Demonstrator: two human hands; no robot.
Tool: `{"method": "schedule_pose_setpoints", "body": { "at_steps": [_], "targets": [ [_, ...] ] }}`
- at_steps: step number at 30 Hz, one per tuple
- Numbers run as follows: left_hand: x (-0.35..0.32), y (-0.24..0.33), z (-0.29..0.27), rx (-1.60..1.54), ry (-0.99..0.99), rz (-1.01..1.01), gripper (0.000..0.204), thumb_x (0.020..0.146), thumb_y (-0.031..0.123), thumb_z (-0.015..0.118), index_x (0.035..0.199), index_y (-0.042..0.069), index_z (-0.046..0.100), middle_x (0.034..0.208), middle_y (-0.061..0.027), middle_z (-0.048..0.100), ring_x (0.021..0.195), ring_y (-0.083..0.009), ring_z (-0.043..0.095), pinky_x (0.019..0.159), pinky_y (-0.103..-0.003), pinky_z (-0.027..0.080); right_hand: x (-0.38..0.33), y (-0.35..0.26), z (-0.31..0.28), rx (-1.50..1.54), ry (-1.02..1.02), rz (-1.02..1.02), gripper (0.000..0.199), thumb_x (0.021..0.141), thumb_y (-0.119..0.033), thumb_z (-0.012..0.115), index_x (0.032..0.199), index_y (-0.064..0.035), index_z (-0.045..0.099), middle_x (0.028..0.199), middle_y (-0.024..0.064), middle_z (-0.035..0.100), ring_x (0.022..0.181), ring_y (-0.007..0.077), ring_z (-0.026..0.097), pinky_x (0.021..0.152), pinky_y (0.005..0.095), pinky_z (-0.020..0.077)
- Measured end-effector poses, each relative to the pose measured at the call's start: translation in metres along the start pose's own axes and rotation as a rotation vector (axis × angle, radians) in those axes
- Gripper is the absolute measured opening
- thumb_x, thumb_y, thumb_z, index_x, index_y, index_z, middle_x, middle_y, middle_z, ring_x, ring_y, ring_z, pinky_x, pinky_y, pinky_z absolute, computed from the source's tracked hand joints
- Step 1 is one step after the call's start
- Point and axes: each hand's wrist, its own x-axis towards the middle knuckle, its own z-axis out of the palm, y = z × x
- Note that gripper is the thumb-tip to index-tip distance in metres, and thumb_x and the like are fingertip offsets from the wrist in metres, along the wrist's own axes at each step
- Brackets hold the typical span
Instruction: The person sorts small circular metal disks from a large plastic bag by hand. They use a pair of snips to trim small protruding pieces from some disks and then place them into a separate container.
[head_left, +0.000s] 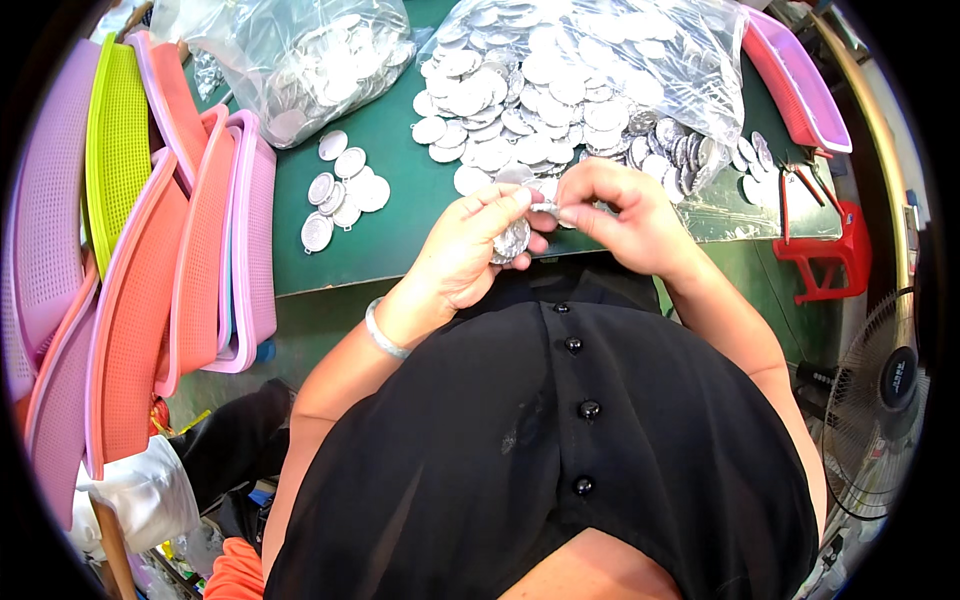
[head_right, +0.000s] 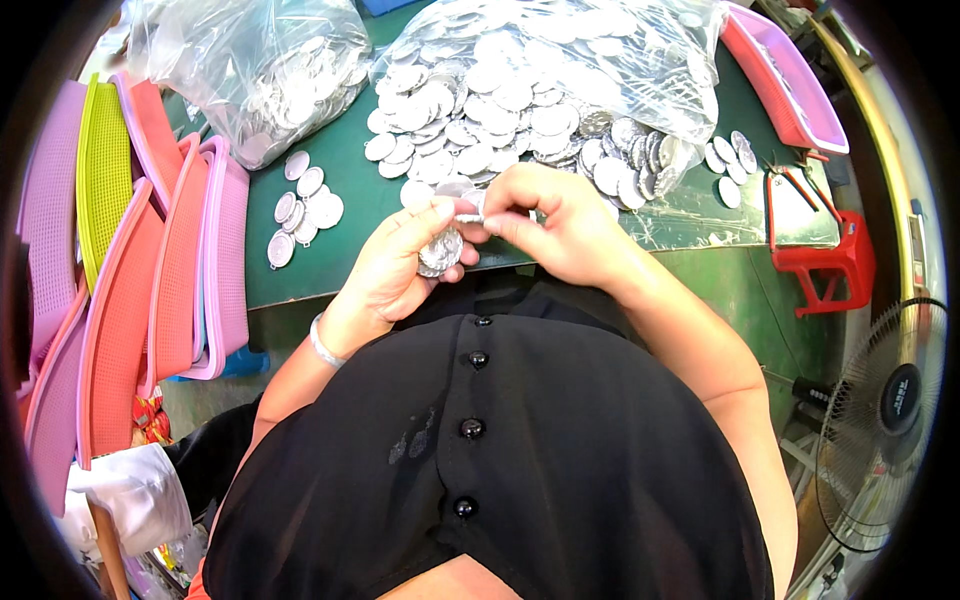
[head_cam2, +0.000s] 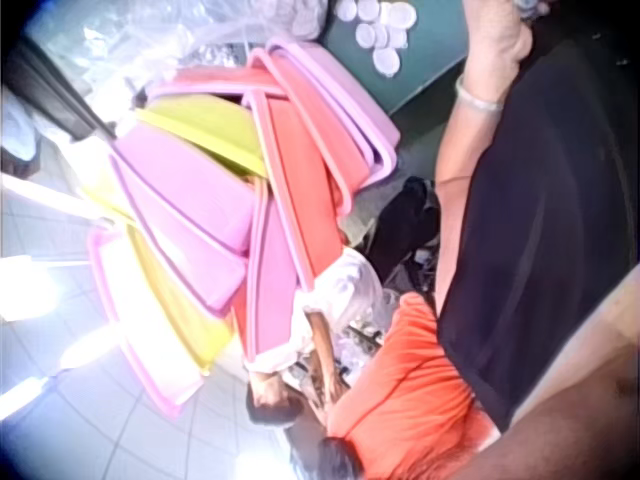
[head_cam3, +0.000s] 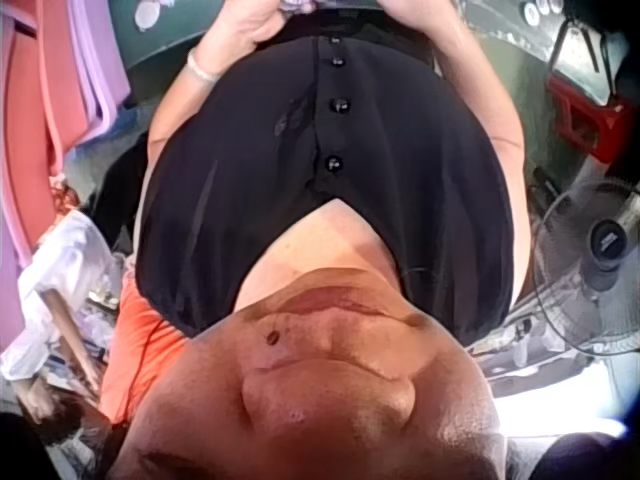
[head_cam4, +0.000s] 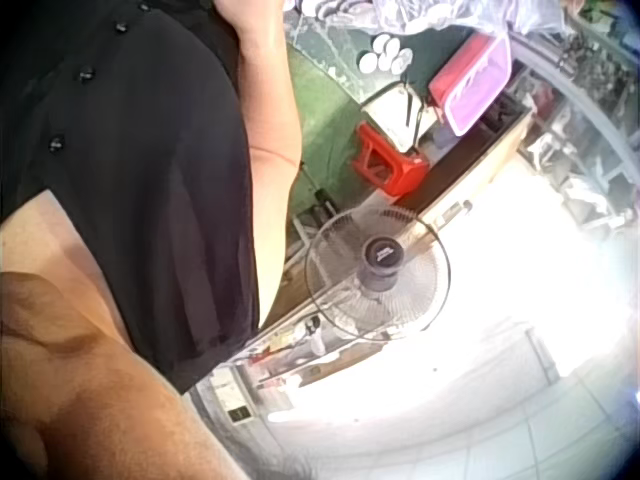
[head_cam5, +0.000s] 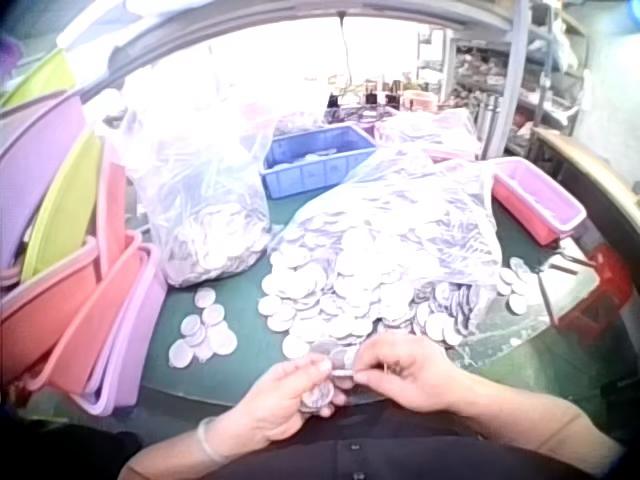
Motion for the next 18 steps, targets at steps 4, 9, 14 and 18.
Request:
{"method": "schedule_pose_setpoints", "body": {
  "at_steps": [4,9,14,18],
  "targets": [
    [-0.001,-0.005,-0.001,0.105,0.070,0.170,0.031,0.078,0.001,0.055,0.110,0.002,0.051,0.088,-0.0079,0.057,0.070,-0.0113,0.056,0.054,-0.022,0.045,-0.003,-0.004,-0.001,-0.212,0.018,-0.041,0.019,0.068,-0.001,0.064,0.084,-0.0031,0.055,0.089,0.0091,0.056,0.081,0.0241,0.054,0.068,0.0307,0.0436],
    [-0.003,-0.008,-0.001,0.154,0.082,0.267,0.041,0.076,-0.003,0.055,0.117,0.000,0.047,0.092,-0.0084,0.055,0.075,-0.0104,0.056,0.057,-0.022,0.046,-0.008,0.007,-0.003,-0.711,-0.007,-0.045,0.027,0.066,-0.014,0.067,0.089,-0.0042,0.057,0.094,0.0088,0.054,0.090,0.0263,0.049,0.078,0.0355,0.0393],
    [-0.004,-0.007,0.000,0.127,0.079,0.222,0.040,0.076,-0.003,0.056,0.115,-0.005,0.047,0.092,-0.0084,0.055,0.073,-0.0103,0.056,0.057,-0.021,0.047,-0.008,0.008,0.002,-0.836,0.005,-0.024,0.030,0.066,-0.018,0.067,0.090,-0.0037,0.057,0.097,0.0082,0.053,0.093,0.0259,0.047,0.081,0.0363,0.0365],
    [-0.003,-0.008,-0.004,0.067,0.095,0.171,0.030,0.078,0.000,0.057,0.107,-0.002,0.051,0.090,-0.0076,0.058,0.076,-0.0112,0.057,0.057,-0.023,0.048,-0.007,0.009,0.002,-0.767,0.020,0.018,0.028,0.066,-0.017,0.067,0.088,-0.0040,0.057,0.095,0.0077,0.053,0.093,0.0260,0.047,0.081,0.0365,0.0357]
  ]
}}
